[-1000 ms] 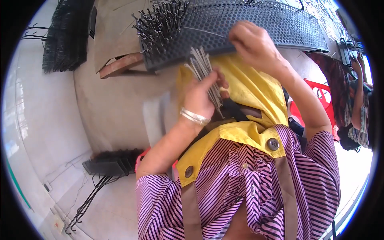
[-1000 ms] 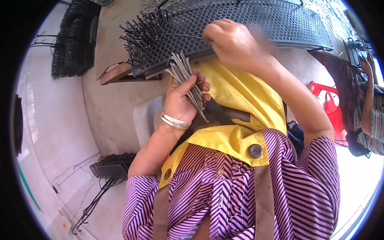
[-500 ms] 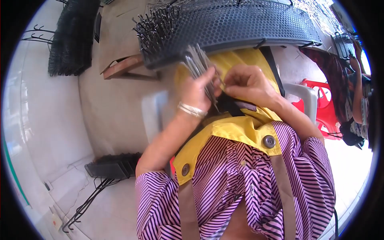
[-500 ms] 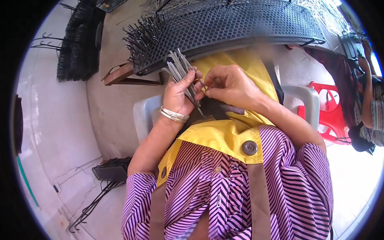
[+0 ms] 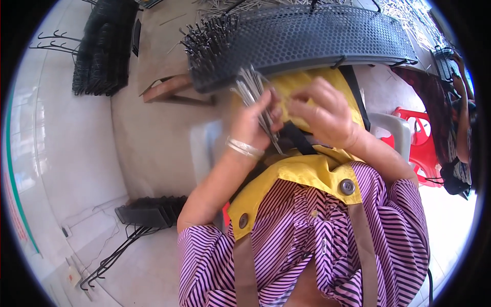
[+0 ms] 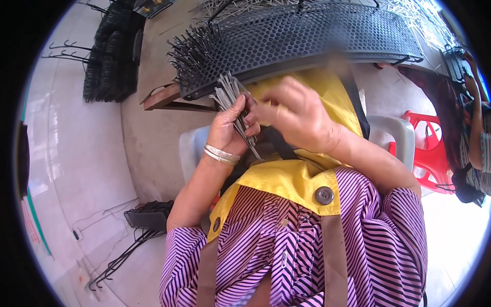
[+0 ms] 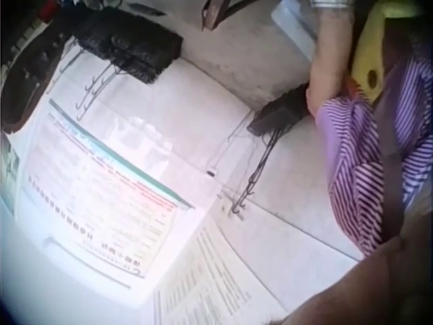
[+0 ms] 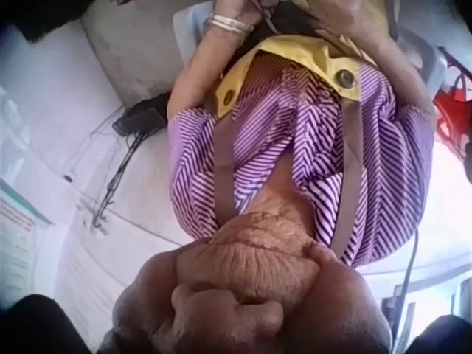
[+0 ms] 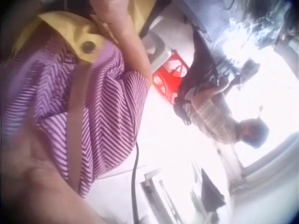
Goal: Manually inserting thin metal rods into a perforated assembly tray.
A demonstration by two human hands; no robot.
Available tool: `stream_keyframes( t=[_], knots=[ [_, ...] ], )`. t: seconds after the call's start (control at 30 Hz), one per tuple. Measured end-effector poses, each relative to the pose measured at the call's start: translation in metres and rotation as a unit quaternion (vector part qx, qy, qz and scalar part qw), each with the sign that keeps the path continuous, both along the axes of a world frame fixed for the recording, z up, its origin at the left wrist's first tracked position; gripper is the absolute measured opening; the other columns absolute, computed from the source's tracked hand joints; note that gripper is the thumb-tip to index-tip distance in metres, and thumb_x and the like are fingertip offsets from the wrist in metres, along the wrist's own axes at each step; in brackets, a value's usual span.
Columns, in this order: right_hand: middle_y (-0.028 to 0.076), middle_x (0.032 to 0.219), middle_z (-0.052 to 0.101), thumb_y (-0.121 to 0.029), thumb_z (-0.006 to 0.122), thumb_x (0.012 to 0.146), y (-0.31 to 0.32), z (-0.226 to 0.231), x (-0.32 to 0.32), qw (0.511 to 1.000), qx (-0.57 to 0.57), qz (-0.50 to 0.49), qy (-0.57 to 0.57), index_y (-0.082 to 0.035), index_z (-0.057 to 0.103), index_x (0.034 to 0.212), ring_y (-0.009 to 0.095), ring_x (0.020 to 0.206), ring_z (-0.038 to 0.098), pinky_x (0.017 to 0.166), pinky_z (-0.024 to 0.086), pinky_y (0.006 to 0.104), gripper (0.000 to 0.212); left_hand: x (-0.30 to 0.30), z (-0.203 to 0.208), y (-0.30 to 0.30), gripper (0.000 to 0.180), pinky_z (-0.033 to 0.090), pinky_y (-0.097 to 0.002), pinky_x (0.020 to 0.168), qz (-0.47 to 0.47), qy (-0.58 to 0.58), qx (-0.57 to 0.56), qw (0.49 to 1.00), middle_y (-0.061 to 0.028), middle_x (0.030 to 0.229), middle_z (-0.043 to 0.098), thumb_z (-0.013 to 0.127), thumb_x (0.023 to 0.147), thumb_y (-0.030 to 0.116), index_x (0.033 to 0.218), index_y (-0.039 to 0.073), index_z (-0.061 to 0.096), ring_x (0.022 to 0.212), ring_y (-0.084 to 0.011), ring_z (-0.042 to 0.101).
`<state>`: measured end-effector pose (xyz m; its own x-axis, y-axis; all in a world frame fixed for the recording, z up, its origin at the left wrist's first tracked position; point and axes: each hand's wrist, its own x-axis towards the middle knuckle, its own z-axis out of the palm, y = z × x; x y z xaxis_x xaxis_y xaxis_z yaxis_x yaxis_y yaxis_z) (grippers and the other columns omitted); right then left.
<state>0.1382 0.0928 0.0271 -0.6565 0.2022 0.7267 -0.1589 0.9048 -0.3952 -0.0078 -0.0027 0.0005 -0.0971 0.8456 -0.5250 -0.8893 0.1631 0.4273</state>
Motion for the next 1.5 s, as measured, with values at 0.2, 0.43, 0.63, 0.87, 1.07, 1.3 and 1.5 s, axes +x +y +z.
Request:
stream_keyframes(
  t=[0.2, 0.43, 0.63, 0.87, 1.07, 1.3, 1.5],
  knots=[
    [0.007, 0.076, 0.064, 0.002, 0.059, 0.077, 0.020, 0.022, -0.031, 0.958, -0.241, -0.153, 0.021, 0.001, 0.061, 0.086, 0.011, 0.063, 0.060, 0.059, 0.047, 0.0198, 0.010, -0.002, -0.018, -0.012, 0.020, 0.036, -0.0259, 0.050, -0.012, -0.012, 0.008, 1.000, -0.0033, 0.081, 0.050, 0.049, 0.087, 0.017, 0.101, 0.003, 0.050, 0.066, -0.0149, 0.045],
    [0.009, 0.061, 0.060, -0.004, 0.063, 0.075, 0.036, 0.011, -0.092, 0.951, -0.247, -0.131, 0.135, 0.000, 0.061, 0.078, 0.011, 0.052, 0.058, 0.049, 0.044, 0.0227, 0.006, 0.003, -0.022, -0.014, 0.021, 0.039, -0.0275, 0.047, 0.031, 0.014, -0.014, 0.999, -0.0045, 0.072, 0.050, 0.055, 0.081, 0.009, 0.099, 0.000, 0.051, 0.060, -0.0155, 0.050],
    [0.010, 0.059, 0.057, -0.002, 0.064, 0.073, 0.044, 0.004, -0.113, 0.969, -0.183, -0.115, 0.120, -0.001, 0.061, 0.078, 0.015, 0.047, 0.054, 0.046, 0.041, 0.0243, 0.006, 0.002, -0.019, -0.018, 0.023, 0.042, -0.0271, 0.048, 0.037, 0.017, -0.014, 0.999, -0.0048, 0.072, 0.053, 0.059, 0.079, 0.009, 0.099, 0.000, 0.051, 0.061, -0.0152, 0.053],
    [0.018, 0.061, 0.052, -0.007, 0.062, 0.069, 0.060, 0.018, -0.134, 0.995, -0.100, 0.018, -0.006, 0.001, 0.052, 0.064, 0.037, 0.059, 0.053, 0.052, 0.041, 0.0426, 0.013, 0.001, -0.014, -0.019, 0.019, 0.040, -0.0268, 0.052, 0.014, 0.034, -0.004, 0.999, -0.0045, 0.078, 0.053, 0.056, 0.082, 0.011, 0.098, 0.002, 0.051, 0.068, -0.0158, 0.050],
    [0.019, 0.060, 0.054, -0.009, 0.057, 0.067, 0.059, 0.030, -0.152, 0.985, 0.089, -0.011, -0.146, -0.001, 0.057, 0.065, 0.038, 0.063, 0.054, 0.057, 0.044, 0.0444, 0.008, 0.000, -0.012, -0.017, 0.018, 0.042, -0.0267, 0.047, 0.044, 0.030, -0.013, 0.998, -0.0069, 0.073, 0.054, 0.059, 0.078, 0.008, 0.093, -0.002, 0.053, 0.061, -0.0160, 0.053],
    [0.015, 0.063, 0.059, -0.004, 0.058, 0.071, 0.068, 0.013, -0.163, 0.969, 0.122, -0.098, -0.193, 0.000, 0.058, 0.069, 0.031, 0.056, 0.058, 0.051, 0.047, 0.0364, 0.005, 0.001, -0.014, -0.019, 0.015, 0.039, -0.0273, 0.052, -0.001, 0.032, 0.013, 0.999, -0.0049, 0.080, 0.053, 0.056, 0.083, 0.010, 0.095, 0.001, 0.052, 0.068, -0.0159, 0.049],
    [0.016, 0.068, 0.060, -0.022, 0.063, 0.072, 0.044, 0.023, -0.134, 0.981, 0.084, -0.126, -0.122, 0.000, 0.059, 0.071, 0.033, 0.068, 0.061, 0.058, 0.049, 0.0385, 0.023, -0.002, -0.016, -0.018, 0.015, 0.039, -0.0270, 0.052, -0.004, 0.032, 0.027, 0.999, -0.0046, 0.080, 0.052, 0.056, 0.084, 0.010, 0.096, 0.002, 0.052, 0.069, -0.0157, 0.048]
  ],
)
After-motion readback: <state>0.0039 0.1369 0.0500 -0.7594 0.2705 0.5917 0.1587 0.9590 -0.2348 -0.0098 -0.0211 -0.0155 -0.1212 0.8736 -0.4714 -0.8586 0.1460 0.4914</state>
